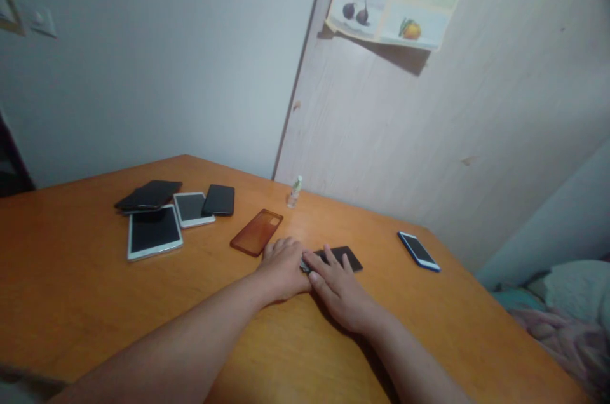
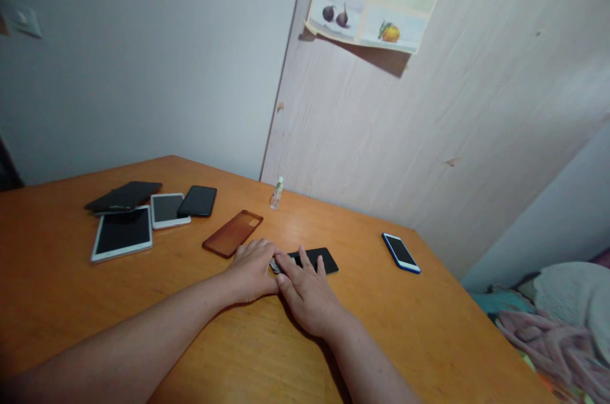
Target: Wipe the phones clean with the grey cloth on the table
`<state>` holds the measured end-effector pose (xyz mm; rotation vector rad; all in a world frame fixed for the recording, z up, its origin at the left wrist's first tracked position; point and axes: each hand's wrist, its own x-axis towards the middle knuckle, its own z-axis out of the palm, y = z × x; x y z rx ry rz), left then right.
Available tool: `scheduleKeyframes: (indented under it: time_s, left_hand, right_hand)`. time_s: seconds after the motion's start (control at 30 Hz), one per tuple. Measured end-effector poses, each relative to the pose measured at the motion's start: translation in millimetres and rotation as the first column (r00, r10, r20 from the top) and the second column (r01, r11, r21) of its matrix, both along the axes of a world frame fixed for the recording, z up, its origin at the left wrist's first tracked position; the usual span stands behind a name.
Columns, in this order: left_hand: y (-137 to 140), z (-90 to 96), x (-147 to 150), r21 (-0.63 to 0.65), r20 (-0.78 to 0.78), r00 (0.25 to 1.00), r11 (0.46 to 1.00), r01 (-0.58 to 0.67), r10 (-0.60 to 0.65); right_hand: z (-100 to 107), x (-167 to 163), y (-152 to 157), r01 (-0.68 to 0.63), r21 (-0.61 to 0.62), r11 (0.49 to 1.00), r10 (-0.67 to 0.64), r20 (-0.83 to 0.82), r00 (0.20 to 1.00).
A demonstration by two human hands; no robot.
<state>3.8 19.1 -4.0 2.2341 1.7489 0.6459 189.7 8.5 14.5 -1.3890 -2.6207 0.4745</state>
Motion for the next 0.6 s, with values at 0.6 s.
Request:
scheduleKeyframes:
  time_s: [0.6]
  left_hand:
    - [1.1, -4.2, -1.9, 0.026, 0.012, 1.0, 1.0, 0.006, -0.006]
  right_hand:
    - [0.1, 5.5, 3.1, 0.072, -0.001, 0.997, -0.072, 0.053, 0.996]
